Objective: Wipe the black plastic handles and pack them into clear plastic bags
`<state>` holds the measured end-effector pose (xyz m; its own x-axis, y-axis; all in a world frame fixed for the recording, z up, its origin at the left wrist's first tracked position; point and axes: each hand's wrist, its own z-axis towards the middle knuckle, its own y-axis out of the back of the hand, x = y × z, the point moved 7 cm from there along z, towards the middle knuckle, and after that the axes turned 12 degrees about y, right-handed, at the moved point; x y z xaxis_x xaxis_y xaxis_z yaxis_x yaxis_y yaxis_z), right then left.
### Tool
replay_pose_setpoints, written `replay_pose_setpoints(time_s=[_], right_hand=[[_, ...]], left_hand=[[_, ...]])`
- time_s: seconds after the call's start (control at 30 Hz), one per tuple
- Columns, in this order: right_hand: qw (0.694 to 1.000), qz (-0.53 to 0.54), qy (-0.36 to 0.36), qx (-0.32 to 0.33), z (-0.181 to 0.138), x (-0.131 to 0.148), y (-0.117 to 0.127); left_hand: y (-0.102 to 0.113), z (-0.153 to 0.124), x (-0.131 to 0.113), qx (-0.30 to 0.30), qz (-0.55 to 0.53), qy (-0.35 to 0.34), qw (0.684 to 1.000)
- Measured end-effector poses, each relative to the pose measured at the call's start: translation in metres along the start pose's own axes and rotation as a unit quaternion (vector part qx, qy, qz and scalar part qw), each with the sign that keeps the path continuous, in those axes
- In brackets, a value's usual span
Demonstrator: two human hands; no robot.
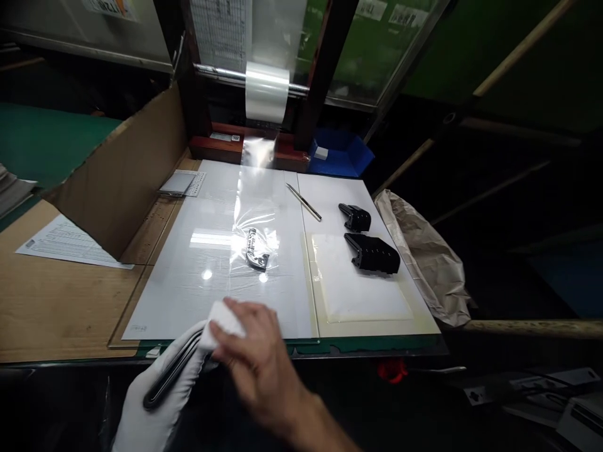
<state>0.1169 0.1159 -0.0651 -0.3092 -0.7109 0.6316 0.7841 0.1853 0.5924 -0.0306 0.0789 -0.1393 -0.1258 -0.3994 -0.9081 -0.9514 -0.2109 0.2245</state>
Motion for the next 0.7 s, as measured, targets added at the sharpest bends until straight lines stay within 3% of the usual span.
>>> replay_pose_setpoints(time_s=[0.1,0.23,0.37,0.47,0.53,0.63,0.7], right_hand=[[0.999,0.002,0.040,0.002,0.001,0.010,-0.007],[0.995,0.007,-0.096,-0.027,-0.004,-0.005,-0.009],[0.999,0.015,-0.042,-0.026,-0.003,0.007,-0.014],[0.992,0.011,-0.116,-0.042,-0.012,0.001,-0.014],[0.991,0.013,-0.126,-0.041,-0.012,0.001,-0.016],[0.994,0.036,-0.097,-0.020,0.014,-0.001,-0.025],[0.989,0.068,-0.132,-0.024,0.045,-0.020,-0.030]], left_hand=[[0.005,0.000,0.014,-0.003,-0.051,0.005,0.999],[0.005,-0.003,0.012,-0.016,-0.020,-0.038,0.999],[0.004,-0.007,0.005,-0.028,-0.022,-0.105,0.994],[0.009,-0.006,0.008,-0.042,-0.011,-0.098,0.994],[0.015,-0.005,0.012,-0.056,-0.021,-0.078,0.995],[0.026,-0.006,0.012,-0.077,-0.049,-0.044,0.995],[0.030,-0.009,0.008,-0.074,-0.050,-0.027,0.996]])
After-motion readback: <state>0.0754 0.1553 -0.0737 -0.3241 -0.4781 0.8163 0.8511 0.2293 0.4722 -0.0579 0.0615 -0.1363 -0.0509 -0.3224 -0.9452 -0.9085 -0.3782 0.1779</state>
